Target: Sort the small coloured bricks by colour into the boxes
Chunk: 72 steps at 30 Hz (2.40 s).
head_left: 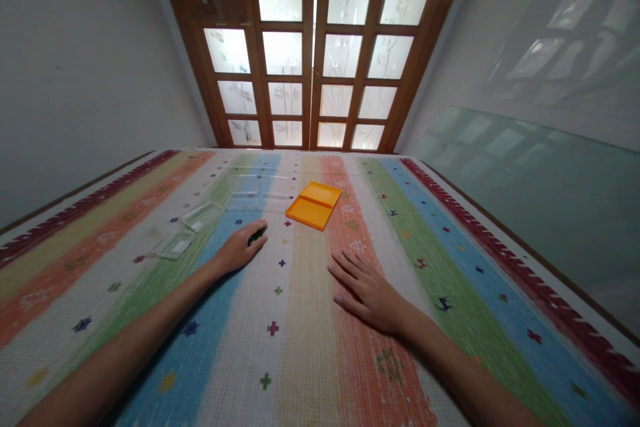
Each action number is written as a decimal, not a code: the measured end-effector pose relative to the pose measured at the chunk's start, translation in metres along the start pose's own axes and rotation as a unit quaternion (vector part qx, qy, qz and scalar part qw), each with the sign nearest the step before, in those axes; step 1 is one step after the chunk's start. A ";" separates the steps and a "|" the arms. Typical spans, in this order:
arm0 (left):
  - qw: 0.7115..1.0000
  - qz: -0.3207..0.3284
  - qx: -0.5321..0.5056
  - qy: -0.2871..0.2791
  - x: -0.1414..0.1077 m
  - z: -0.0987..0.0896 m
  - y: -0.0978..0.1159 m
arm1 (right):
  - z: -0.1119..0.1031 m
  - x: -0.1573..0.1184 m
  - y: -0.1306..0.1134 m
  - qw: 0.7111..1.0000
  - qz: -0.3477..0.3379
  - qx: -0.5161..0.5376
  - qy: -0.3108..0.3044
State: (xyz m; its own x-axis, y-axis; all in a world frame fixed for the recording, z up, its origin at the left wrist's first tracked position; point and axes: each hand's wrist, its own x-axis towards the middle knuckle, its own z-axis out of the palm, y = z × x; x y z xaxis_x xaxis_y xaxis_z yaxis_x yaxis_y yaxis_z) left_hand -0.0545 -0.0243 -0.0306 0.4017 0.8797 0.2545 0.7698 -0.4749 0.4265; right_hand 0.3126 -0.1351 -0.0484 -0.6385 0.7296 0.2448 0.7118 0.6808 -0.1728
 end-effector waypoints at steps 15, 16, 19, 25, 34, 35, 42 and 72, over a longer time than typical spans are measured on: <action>0.962 0.207 -0.151 -0.094 -0.026 0.047 0.113 | -0.011 0.000 -0.004 0.997 -0.006 -0.010 0.081; 0.958 0.220 -0.159 -0.095 -0.027 0.050 0.118 | -0.012 0.001 -0.004 0.995 -0.006 -0.011 0.096; 0.945 0.259 -0.177 -0.098 -0.030 0.055 0.131 | -0.017 0.002 -0.005 0.989 -0.009 -0.007 0.146; 0.940 0.285 -0.168 -0.085 -0.030 0.061 0.148 | -0.021 0.003 -0.006 0.977 -0.003 0.002 0.212; 0.937 0.275 -0.204 -0.073 -0.021 0.072 0.157 | -0.024 0.004 -0.008 0.969 0.001 0.005 0.247; 0.936 0.274 -0.209 -0.073 -0.020 0.073 0.158 | -0.023 0.004 -0.008 0.969 0.001 0.008 0.246; 0.939 0.265 -0.207 -0.070 -0.015 0.075 0.164 | -0.025 0.004 -0.008 0.967 -0.001 0.010 0.255; 0.984 0.051 -0.059 0.158 -0.015 -0.012 0.071 | -0.024 0.001 -0.003 0.978 0.016 0.018 0.208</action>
State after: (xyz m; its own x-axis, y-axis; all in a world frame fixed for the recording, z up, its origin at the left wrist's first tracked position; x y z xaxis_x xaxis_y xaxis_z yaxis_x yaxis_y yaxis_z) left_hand -0.0118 -0.0716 0.0067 0.2853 0.7847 0.5503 0.6633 -0.5761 0.4776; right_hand 0.3170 -0.1379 -0.0249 -0.4359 0.6671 0.6041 0.7145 0.6647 -0.2185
